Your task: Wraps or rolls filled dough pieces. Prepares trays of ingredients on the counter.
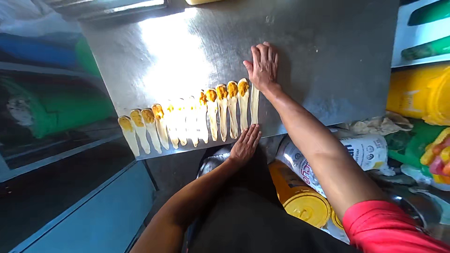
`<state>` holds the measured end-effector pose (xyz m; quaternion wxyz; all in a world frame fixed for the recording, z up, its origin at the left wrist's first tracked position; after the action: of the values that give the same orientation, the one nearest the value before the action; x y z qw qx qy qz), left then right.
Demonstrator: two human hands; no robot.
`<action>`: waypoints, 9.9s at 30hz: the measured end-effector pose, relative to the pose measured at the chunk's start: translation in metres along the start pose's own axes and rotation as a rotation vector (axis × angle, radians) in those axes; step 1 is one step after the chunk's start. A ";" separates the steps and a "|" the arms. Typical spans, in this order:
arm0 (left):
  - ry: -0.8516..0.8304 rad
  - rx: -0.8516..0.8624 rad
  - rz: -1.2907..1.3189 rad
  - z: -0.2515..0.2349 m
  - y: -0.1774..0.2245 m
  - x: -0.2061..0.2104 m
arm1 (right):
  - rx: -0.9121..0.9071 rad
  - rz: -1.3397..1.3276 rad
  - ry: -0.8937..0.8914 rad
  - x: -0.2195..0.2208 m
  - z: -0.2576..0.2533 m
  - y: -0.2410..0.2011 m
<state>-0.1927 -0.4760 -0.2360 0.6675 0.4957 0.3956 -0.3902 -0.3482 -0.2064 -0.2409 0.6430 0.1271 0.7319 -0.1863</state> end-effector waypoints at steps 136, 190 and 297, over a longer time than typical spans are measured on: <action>0.482 -0.544 0.554 -0.083 -0.117 -0.099 | 0.381 -0.605 0.107 -0.022 0.137 -0.078; 0.003 0.009 -0.009 0.042 -0.021 0.006 | -0.196 -0.062 0.238 -0.012 0.021 -0.051; 0.244 -0.265 0.190 -0.063 -0.189 -0.099 | 0.192 -0.440 -0.127 -0.022 0.106 -0.076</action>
<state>-0.4119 -0.4405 -0.2240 0.7079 0.4823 0.4726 -0.2073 -0.2825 -0.3194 -0.2222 0.6166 0.0132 0.6792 -0.3979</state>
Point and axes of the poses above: each hand's wrist, its own z-axis away from the middle knuckle, its own x-axis out of the palm, y = z × x, the point moved 1 cm from there along -z, towards the middle knuckle, and after that the axes turned 3 degrees about z, right-handed, at the moved point
